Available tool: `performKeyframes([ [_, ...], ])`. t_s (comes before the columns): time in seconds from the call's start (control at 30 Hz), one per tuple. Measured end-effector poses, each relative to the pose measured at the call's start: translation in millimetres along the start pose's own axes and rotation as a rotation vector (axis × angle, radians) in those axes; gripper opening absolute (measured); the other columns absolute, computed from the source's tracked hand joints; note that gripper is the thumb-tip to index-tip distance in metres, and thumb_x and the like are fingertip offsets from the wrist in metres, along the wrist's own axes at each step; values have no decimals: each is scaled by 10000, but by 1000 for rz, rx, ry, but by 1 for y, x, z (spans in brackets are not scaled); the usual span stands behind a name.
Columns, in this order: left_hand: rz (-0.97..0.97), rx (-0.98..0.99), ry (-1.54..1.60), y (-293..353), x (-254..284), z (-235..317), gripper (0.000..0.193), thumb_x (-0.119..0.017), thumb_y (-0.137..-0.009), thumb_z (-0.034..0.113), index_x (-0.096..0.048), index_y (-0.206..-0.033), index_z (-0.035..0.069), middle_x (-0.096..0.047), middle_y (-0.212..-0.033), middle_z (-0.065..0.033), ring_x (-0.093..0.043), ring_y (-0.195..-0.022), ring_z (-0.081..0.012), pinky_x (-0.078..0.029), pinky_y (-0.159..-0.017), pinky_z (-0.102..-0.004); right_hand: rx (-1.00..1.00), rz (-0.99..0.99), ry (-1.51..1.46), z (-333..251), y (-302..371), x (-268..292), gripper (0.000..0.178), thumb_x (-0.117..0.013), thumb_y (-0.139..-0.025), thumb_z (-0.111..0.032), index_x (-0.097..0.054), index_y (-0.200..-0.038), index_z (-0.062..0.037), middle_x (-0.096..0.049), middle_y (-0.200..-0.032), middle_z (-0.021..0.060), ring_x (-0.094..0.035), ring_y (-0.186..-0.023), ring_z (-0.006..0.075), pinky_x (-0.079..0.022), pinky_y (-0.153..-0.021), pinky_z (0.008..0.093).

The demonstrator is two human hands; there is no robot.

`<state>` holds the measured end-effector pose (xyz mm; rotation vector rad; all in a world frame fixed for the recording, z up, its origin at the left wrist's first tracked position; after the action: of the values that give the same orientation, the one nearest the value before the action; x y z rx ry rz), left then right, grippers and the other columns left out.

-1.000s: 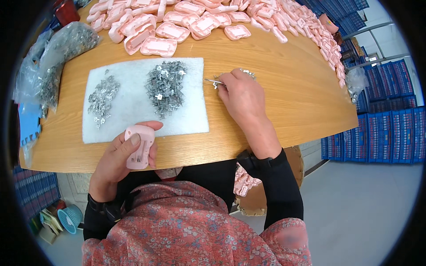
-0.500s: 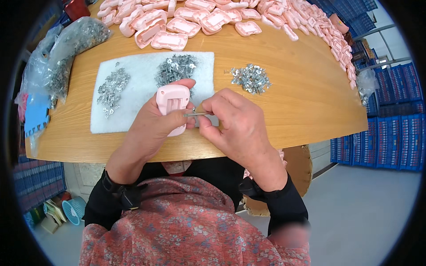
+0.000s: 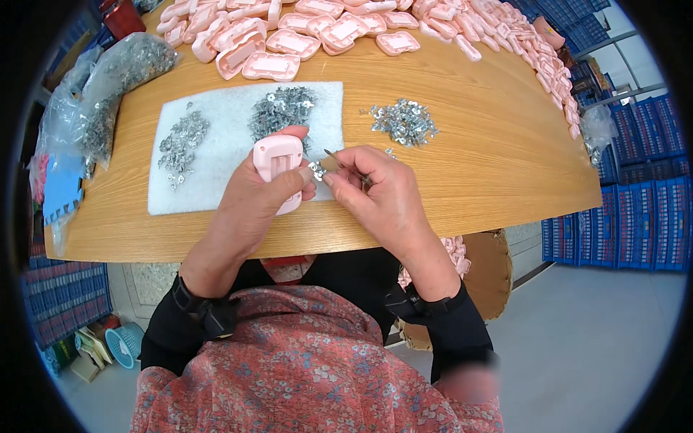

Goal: The person uses a small metal tool to insert silver metal components into the slots of pink plastic casings. They handle the parts one at a time, picking up a casing, inserting the metal piece, and placing the finished unit on a pile on the table.

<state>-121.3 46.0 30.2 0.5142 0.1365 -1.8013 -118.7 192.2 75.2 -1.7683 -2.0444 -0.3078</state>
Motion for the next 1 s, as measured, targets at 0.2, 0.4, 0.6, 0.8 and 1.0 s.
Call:
performKeyframes([
  [0.2, -1, -10, -78, -3, -9, 6, 501, -663, -882, 68, -510, -1358, 37, -610, -967, -24, -614, -827, -110, -518, -760, -247, -209, -102, -305, 21, -9, -5, 199, -657, -948, -188, -636, -1034, -9, -589, -788, -40, -507, -668, 50, -422, -610, 205],
  [0.4, -16, -62, -167, -7, -15, 9, 498, -669, -873, 60, -523, -1348, 40, -609, -958, -24, -611, -818, -110, -516, -757, -252, -384, -82, -453, 39, -6, 2, 176, -662, -948, -209, -639, -952, -34, -598, -766, -36, -495, -625, 47, -408, -570, 211],
  [0.6, 9, -14, -124, -12, -15, 5, 460, -670, -879, 76, -529, -1314, 23, -609, -955, -27, -593, -815, -95, -514, -720, -248, -197, 99, 28, 41, -16, 35, 176, -687, -919, -176, -640, -902, -7, -605, -740, -24, -499, -629, 58, -413, -579, 222],
  [0.8, 4, -15, -101, -13, -16, 5, 471, -666, -883, 75, -516, -1325, 15, -607, -931, -33, -592, -803, -99, -504, -713, -244, -143, 48, -1, 30, -10, 33, 156, -691, -906, -158, -652, -907, -6, -601, -759, -41, -495, -679, 37, -426, -616, 222],
  [1.0, -51, 17, -111, -7, -20, 2, 533, -680, -859, 41, -506, -1362, 40, -602, -936, -25, -615, -793, -122, -522, -729, -266, -289, -141, -290, 24, 3, 6, 139, -689, -907, -155, -649, -925, -22, -609, -821, -52, -510, -732, 26, -430, -657, 209],
])
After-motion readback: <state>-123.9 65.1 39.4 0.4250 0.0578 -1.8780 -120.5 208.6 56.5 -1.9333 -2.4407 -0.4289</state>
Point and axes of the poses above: each hand's wrist, its own y-axis away from the middle knuckle, its own x-axis out of the back of the hand, z = x × y, the point moved 10 cm from there along -y, towards the middle knuckle
